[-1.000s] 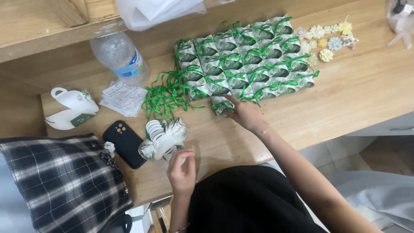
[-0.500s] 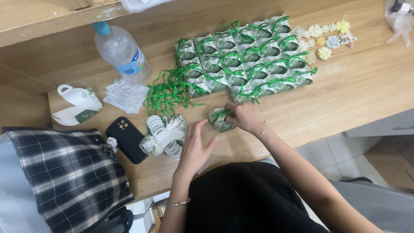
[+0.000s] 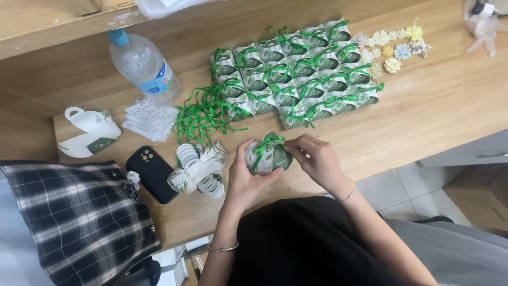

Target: Packaging flower-shaped candles into decorative paper boxes and tying them with ribbons.

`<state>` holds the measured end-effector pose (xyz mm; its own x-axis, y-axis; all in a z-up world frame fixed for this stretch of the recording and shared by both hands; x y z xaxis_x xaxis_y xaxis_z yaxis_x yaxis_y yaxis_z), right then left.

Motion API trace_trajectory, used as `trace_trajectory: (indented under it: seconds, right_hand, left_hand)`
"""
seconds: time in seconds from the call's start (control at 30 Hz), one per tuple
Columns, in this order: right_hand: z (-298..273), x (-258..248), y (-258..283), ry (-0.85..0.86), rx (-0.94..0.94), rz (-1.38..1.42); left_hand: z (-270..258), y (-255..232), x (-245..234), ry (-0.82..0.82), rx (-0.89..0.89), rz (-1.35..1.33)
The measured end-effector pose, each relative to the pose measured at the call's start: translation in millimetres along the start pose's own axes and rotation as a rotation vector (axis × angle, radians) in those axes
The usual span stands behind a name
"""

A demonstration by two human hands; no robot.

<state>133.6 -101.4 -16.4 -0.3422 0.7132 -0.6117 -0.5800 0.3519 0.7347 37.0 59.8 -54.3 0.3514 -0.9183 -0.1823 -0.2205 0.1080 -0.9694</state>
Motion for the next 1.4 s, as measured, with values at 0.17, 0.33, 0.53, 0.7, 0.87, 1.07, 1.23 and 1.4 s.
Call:
trace_trajectory:
  seconds: [0.17, 0.33, 0.53, 0.7, 0.87, 1.07, 1.23, 1.4]
  right_hand:
    - [13, -12, -12, 0.007, 0.031, 0.044]
    - [22, -52, -44, -0.125, 0.206, 0.077]
    - [25, -75, -13, -0.306, 0.136, 0.126]
    - [20, -45, 42, -0.23, -0.109, -0.048]
    - [26, -14, 44, -0.126, -0.037, 0.02]
    - [33, -3, 37, 0.012, 0.017, 0.11]
    - [36, 1, 52, 0.133, -0.15, 0.044]
    - [33, 13, 56, 0.25, -0.247, 0.032]
  left_hand:
    - [-3, 0, -13, -0.101, 0.027, 0.132]
    - [-7, 5, -26, -0.209, -0.007, 0.193]
    - [-5, -21, -19, -0.195, 0.094, 0.233]
    - [-8, -36, -16, -0.206, 0.151, 0.312]
    - [-15, -53, -6, -0.221, 0.236, 0.354]
    - [-21, -53, -8, -0.208, 0.273, 0.32]
    - [-23, -51, -11, -0.17, 0.316, 0.353]
    - [-22, -36, -20, -0.185, 0.282, 0.467]
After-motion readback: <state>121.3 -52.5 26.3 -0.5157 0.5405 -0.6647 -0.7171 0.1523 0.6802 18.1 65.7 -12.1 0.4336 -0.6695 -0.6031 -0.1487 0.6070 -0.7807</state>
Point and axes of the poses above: each hand's wrist, its own z-axis towards the middle knuckle, its own x-axis out of the palm, y = z × x, the point moved 9 cm from there along z, towards the middle knuckle, and after that the axes turned 3 degrees about -x, right-handed, at the moved point
